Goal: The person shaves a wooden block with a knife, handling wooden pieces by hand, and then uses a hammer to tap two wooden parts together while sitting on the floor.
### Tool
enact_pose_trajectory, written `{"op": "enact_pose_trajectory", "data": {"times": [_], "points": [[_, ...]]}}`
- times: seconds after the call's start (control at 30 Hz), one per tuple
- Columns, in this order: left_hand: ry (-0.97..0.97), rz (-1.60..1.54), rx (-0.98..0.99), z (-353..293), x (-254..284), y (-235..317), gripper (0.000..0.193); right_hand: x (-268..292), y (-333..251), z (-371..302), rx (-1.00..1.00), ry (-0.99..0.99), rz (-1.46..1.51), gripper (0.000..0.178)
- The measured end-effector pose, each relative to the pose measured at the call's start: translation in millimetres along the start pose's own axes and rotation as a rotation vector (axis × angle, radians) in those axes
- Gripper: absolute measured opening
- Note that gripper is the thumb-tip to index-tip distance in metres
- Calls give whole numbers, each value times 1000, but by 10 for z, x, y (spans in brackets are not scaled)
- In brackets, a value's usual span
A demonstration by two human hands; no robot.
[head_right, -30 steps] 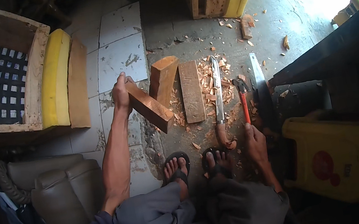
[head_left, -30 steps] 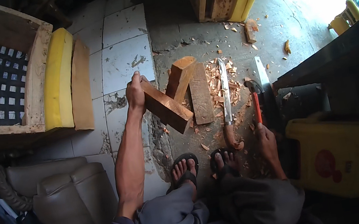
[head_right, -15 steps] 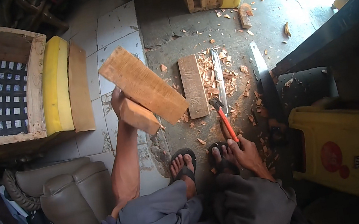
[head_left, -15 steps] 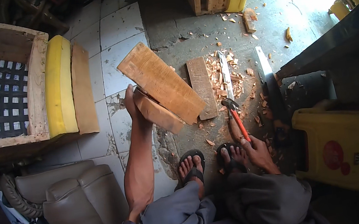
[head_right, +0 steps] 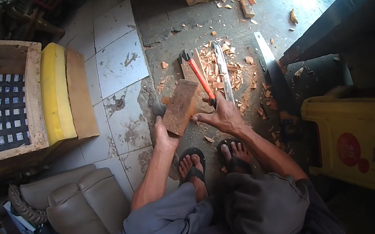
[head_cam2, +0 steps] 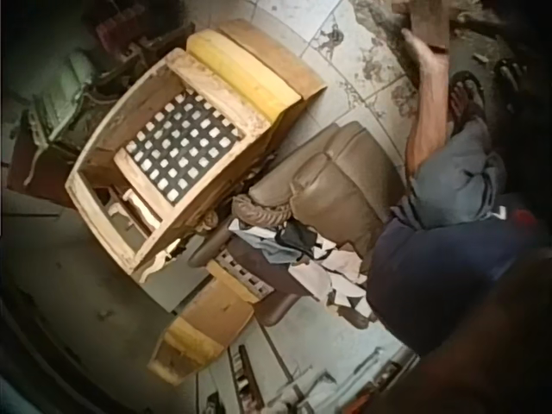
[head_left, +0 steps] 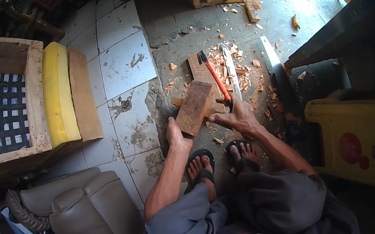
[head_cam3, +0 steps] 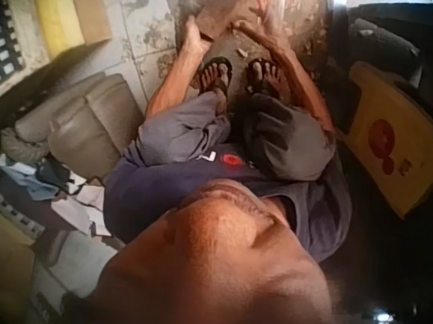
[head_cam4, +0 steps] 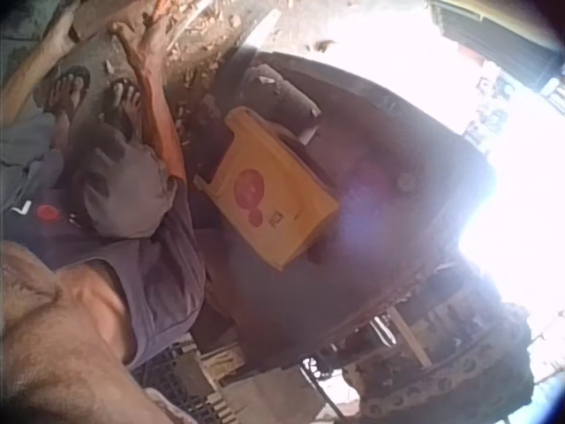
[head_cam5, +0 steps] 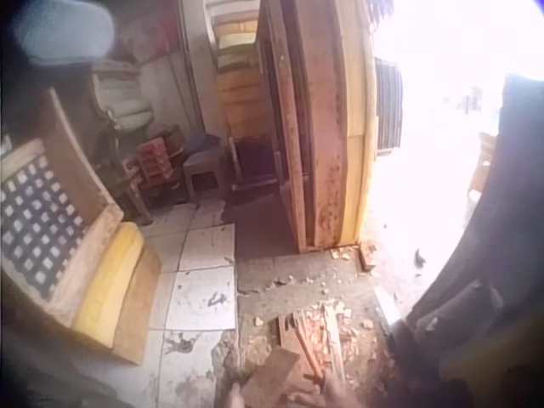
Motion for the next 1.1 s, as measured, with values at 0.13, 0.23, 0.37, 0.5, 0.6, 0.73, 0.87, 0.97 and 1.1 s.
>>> {"op": "enact_pose_trajectory", "data": {"times": [0.13, 0.23, 0.37, 0.5, 0.6, 0.73, 0.87, 0.97, 1.1], "points": [[130, 5, -121, -44, 91, -103, 50, -109, 224, 46, 73, 149, -286, 83], [364, 667, -545, 215, 454, 152, 35, -134, 479, 161, 74, 206, -129, 67], [307, 1170, -1288, 2, -336, 664, 40, -4, 631, 154, 87, 286, 3, 52], [132, 1340, -1043, 568, -826, 922, 42, 60, 179, -89, 84, 264, 39, 39], [20, 1601, -699, 816, -988, 635, 54, 244, 165, -303, 198, 343, 56, 29], [195, 1521, -697, 906, -1020, 661, 57, 484, 104, -443, 10, 221, 47, 23], [400, 1375, -732, 748, -1135, 1121, 61, 1052, -763, -553, 197, 255, 291, 34], [414, 1388, -830, 745, -1554, 1231, 64, 1768, -1445, -1000, 505, 297, 1178, 19], [357, 1330, -797, 492, -1848, 1252, 63, 1687, -1595, -1080, 1160, 771, 897, 23]]}}
Point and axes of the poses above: each hand's wrist, its own z-axis towards the middle knuckle, its own x-axis out of the back of the hand, y = z × x, the point moved 5 cm from there along z, towards the middle knuckle, and after that the axes turned 7 degrees about y, right-handed, at the moved point
